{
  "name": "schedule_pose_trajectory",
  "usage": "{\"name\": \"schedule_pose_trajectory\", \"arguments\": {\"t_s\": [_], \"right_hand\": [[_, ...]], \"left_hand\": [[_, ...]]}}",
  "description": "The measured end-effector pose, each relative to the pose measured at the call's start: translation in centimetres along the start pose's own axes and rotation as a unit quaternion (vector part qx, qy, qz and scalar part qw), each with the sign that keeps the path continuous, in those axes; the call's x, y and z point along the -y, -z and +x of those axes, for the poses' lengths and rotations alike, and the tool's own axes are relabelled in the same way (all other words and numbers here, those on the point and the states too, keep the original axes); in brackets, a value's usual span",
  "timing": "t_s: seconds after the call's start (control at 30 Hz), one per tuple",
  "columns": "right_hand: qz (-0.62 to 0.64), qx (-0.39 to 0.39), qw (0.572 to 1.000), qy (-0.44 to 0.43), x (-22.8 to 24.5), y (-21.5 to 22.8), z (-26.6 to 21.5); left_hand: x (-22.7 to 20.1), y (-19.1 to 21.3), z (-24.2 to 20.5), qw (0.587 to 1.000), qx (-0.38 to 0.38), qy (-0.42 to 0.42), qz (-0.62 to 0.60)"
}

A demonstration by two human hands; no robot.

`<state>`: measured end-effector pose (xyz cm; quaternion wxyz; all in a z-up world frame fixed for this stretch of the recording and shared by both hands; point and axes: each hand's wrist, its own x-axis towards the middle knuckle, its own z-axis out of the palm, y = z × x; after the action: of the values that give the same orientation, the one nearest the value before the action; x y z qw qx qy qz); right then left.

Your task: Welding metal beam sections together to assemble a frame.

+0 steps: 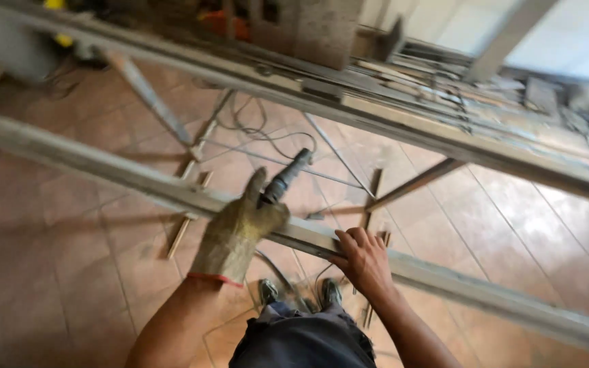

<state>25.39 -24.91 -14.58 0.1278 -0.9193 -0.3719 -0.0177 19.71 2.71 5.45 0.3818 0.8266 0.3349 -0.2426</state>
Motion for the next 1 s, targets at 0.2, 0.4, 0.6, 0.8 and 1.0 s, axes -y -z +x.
{"name": "schedule_pose_trajectory", "arguments": {"t_s": [0.2,0.4,0.6,0.8,1.0], "right_hand": [[-0.014,0.032,0.992,-0.123,-3.6,0.6,-4.3],[0.034,-0.011,0.99,-0.134,-3.8,0.6,-5.1],[0.023,-0.001,0.993,-0.112,-2.7,0.9,-4.9],[0.001,-0.012,0.994,-0.111,-1.7,0.5,-4.4],[0.02,0.004,0.995,-0.093,-0.1,-0.7,-2.7]], "left_hand": [[1.8,-2.8,6.0,0.97,-0.076,-0.135,0.185],[5.9,-4.9,8.9,0.88,-0.254,-0.294,0.272],[9.6,-2.2,10.0,0.824,-0.21,-0.349,0.395],[14.9,-1.8,14.3,0.751,-0.265,-0.52,0.309],[12.7,1.6,13.8,0.878,-0.051,-0.234,0.414]]}}
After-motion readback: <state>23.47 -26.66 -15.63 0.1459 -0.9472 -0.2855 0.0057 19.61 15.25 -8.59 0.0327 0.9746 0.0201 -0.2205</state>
